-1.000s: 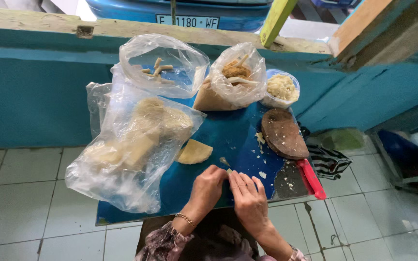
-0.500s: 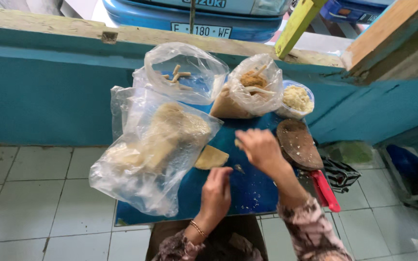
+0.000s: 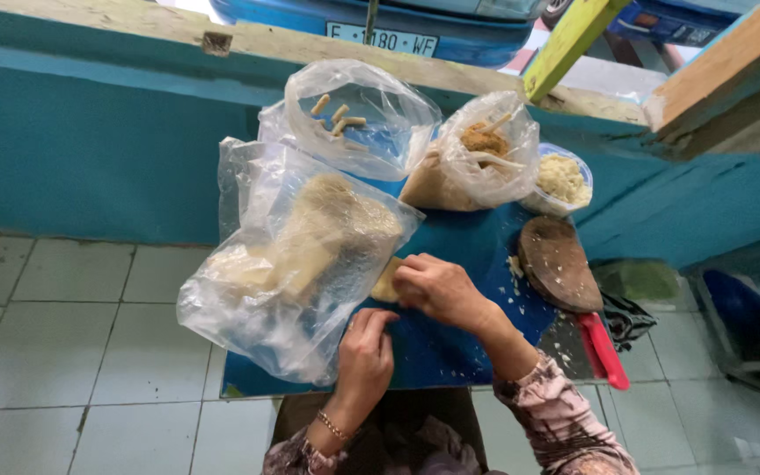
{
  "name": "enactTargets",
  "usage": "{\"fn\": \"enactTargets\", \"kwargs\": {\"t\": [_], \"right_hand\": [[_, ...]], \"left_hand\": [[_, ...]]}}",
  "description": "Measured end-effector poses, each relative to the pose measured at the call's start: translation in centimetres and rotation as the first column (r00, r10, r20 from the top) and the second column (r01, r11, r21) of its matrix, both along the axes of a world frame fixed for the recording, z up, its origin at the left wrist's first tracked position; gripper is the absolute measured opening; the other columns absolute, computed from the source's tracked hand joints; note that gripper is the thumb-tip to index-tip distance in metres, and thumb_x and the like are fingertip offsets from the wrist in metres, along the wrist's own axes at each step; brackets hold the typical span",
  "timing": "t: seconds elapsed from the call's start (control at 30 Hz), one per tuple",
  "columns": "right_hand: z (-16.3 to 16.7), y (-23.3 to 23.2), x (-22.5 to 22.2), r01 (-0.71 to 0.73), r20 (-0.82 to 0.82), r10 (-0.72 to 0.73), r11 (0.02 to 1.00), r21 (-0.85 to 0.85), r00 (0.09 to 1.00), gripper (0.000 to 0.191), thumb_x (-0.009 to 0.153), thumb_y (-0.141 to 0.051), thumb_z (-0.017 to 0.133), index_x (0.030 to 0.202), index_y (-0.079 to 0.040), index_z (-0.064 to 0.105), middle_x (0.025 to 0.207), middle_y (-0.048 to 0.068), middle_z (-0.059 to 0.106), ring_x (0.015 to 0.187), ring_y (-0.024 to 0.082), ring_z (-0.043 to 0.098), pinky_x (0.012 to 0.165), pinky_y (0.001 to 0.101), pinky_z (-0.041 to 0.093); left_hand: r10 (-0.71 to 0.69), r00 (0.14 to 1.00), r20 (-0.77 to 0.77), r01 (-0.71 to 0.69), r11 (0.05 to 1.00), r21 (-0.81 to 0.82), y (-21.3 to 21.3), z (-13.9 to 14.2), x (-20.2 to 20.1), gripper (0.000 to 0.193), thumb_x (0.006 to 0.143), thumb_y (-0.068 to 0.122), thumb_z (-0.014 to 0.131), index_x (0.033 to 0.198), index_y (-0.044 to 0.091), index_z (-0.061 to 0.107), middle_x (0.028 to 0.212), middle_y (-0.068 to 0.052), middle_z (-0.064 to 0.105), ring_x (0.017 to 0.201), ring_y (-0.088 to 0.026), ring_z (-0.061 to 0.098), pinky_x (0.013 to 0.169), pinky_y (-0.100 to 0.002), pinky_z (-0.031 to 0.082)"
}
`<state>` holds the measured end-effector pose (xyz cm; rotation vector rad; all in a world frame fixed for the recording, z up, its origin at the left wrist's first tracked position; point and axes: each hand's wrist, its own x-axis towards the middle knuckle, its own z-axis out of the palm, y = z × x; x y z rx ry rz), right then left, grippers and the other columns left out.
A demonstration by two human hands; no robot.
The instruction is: The person sits at a small blue table and folds square dough wrappers around a filling by hand, pinching the edges closed one piece at a time. They occasionally reach into a plastic bag of filling, then set the finished folded pieces on the table with the others.
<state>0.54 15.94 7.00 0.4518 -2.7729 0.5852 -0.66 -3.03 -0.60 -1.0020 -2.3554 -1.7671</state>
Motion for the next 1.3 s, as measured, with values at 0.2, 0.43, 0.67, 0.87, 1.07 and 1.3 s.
{"fn": "enactTargets", "kwargs": {"t": [0.2,0.43,0.67,0.87,1.07,1.3], "right_hand": [[-4.2,2.9,-0.3,0.232,0.173,-0.183,0.915,-0.331,0.968,0.014,0.089,-0.015,0.072,0.101,-0.007,0.074,0.093,0.008,0.076,0.084,0.021,0.075,0.072,0.0342,0.058],[-8.6,5.6,-2.3,0.481,0.407,-0.303,0.744,-0.465,0.862,0.017,0.097,-0.019,0.069,0.105,-0.006,0.075,0.085,0.004,0.075,0.080,0.010,0.066,0.072,0.0283,0.054],[-8.8,5.6,-1.7,0.299,0.351,-0.062,0.672,-0.678,0.934,0.018,0.094,-0.017,0.072,0.104,-0.003,0.078,0.092,0.002,0.073,0.081,0.008,0.063,0.072,0.0258,0.051],[-8.6,4.6,-2.3,0.484,0.440,-0.266,0.705,-0.519,0.858,0.018,0.095,-0.018,0.069,0.103,-0.003,0.075,0.087,0.005,0.072,0.078,0.012,0.064,0.072,0.0304,0.052],[-6.8,4.1,-0.9,0.165,0.143,-0.113,0.882,-0.440,0.983,0.020,0.090,-0.018,0.074,0.103,-0.003,0.072,0.104,0.008,0.068,0.094,0.022,0.068,0.082,0.0339,0.055],[-6.0,3.8,-0.5,0.154,0.167,-0.103,0.930,-0.332,0.981,0.019,0.085,-0.020,0.079,0.097,-0.005,0.075,0.106,0.009,0.069,0.096,0.024,0.070,0.084,0.0327,0.056]], "left_hand": [[0.010,0.828,-0.560,-0.112,0.983,-0.147,1.1,0.9,-0.3,0.050,0.081,0.002,0.056,0.131,0.000,0.061,0.138,-0.014,0.062,0.125,-0.031,0.057,0.105,-0.049,0.040],[-0.039,0.826,-0.562,-0.211,0.904,-0.372,1.5,0.4,-0.5,0.056,0.082,0.011,0.061,0.137,0.003,0.058,0.132,-0.009,0.060,0.118,-0.028,0.056,0.098,-0.048,0.041],[0.051,0.795,-0.605,-0.294,0.905,-0.309,2.1,0.0,-0.8,0.060,0.082,0.013,0.063,0.141,0.007,0.058,0.125,-0.016,0.059,0.109,-0.031,0.056,0.092,-0.046,0.042],[0.070,0.800,-0.596,-0.340,0.872,-0.353,1.9,0.0,-0.6,0.056,0.079,0.013,0.063,0.134,0.006,0.061,0.121,-0.015,0.060,0.106,-0.032,0.059,0.088,-0.045,0.045],[0.061,0.810,-0.584,-0.317,0.882,-0.348,1.5,-0.4,-0.5,0.043,0.083,0.012,0.063,0.126,0.007,0.067,0.110,-0.011,0.062,0.102,-0.030,0.060,0.088,-0.044,0.046],[0.099,0.760,-0.642,-0.329,0.911,-0.249,1.1,-0.5,-0.3,0.039,0.085,0.010,0.062,0.123,0.005,0.067,0.122,-0.010,0.064,0.109,-0.027,0.060,0.094,-0.041,0.046]]}}
